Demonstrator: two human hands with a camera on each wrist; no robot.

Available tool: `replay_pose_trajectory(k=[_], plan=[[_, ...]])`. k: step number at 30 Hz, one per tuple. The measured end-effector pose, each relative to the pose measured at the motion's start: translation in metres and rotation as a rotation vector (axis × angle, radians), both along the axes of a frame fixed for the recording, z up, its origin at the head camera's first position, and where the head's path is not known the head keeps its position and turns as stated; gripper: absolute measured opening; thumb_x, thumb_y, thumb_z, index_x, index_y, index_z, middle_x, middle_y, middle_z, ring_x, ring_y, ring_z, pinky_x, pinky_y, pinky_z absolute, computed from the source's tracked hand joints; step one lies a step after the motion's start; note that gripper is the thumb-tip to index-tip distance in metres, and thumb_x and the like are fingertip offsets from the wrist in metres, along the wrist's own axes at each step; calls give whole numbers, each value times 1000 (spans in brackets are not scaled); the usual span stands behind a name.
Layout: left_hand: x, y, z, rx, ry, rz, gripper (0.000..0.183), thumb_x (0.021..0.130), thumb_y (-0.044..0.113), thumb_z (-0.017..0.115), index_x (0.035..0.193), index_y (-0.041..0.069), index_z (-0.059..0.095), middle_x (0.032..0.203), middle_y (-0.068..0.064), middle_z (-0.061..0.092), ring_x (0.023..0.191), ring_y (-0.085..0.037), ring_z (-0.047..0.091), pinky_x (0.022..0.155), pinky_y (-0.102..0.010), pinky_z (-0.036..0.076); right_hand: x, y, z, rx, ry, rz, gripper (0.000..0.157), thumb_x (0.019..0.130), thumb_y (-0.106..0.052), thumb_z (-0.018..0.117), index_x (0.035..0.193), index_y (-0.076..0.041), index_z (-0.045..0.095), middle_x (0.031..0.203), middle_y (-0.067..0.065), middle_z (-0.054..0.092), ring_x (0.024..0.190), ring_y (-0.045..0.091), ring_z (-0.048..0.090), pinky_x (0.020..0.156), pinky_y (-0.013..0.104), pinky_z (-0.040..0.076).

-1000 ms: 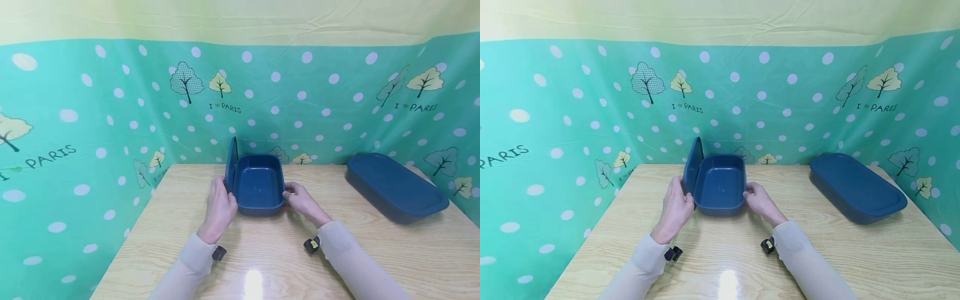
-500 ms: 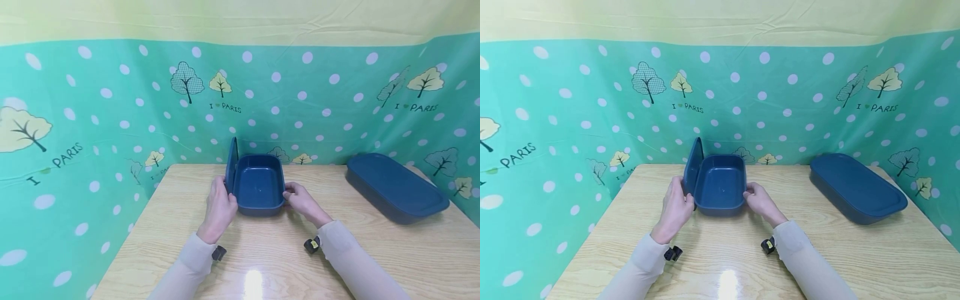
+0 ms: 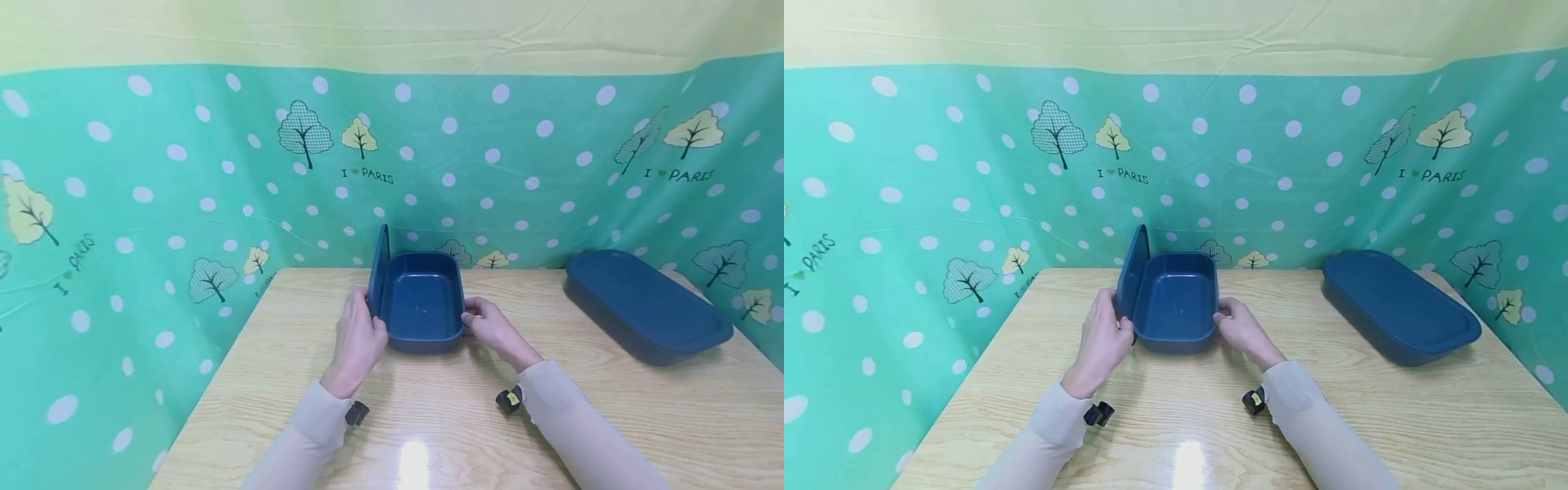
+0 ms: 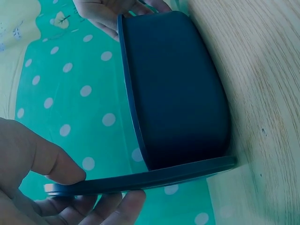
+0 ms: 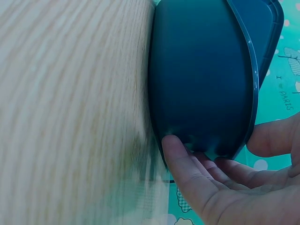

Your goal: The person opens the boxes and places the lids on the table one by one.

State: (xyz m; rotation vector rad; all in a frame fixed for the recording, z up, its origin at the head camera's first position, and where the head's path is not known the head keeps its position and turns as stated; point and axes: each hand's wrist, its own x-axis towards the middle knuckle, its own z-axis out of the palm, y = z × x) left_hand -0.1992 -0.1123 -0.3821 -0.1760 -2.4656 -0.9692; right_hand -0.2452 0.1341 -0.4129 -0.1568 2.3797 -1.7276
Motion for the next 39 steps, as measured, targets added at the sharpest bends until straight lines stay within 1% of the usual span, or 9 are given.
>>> replay_pose_trajectory(k=[6,12,15,18,22,25,36,39], plan=[[0,-1,2,10,-3,4,41,79,-6,58,118,-2,46,109,-16,53,100,-30,57,85,-44,51,-1,0,0,-2,3,-2,39,99,-5,39,134,11,38,121,27,50,106,34,59,86,40,53],[0,-2,4,25,-26,9,41,80,-6,58,119,-2,45,110,-15,52,100,-29,56,86,-43,51,-2,0,-1,0,10,3,40,99,-5,39,135,12,37,123,29,49,108,36,58,87,41,52],[0,-2,5,26,-36,10,42,81,-5,57,120,-2,45,112,-16,52,102,-30,56,88,-43,50,-2,0,-1,3,2,-8,40,99,-6,40,135,11,37,123,27,50,108,35,58,86,40,52],[0,-3,5,21,-28,19,42,80,-5,57,120,-2,45,111,-16,52,102,-30,56,87,-44,50,-2,0,-1,7,4,-5,40,99,-6,39,135,11,37,123,28,50,108,35,58,86,41,52],[-1,-4,5,14,10,32,43,79,-5,58,120,-3,46,110,-16,53,99,-31,58,84,-44,51,-2,1,-1,13,11,1,40,99,-5,39,135,12,37,123,28,49,109,35,57,87,42,52],[-2,-5,5,8,23,40,44,78,-4,58,120,-4,46,110,-17,53,98,-32,58,84,-45,51,-2,1,-2,17,11,-3,39,99,-6,39,134,11,38,122,27,49,108,35,57,87,41,52],[-2,-7,8,19,-6,42,44,79,-3,56,122,-3,46,110,-15,52,98,-30,56,85,-44,50,-1,0,0,16,4,-8,40,99,-6,40,135,10,38,122,26,50,108,34,57,87,42,52],[-2,-7,9,19,6,43,44,79,-3,57,122,-3,46,110,-16,53,98,-31,57,83,-45,50,-1,1,0,16,9,0,40,99,-6,40,135,11,37,123,27,49,109,35,56,88,42,52]])
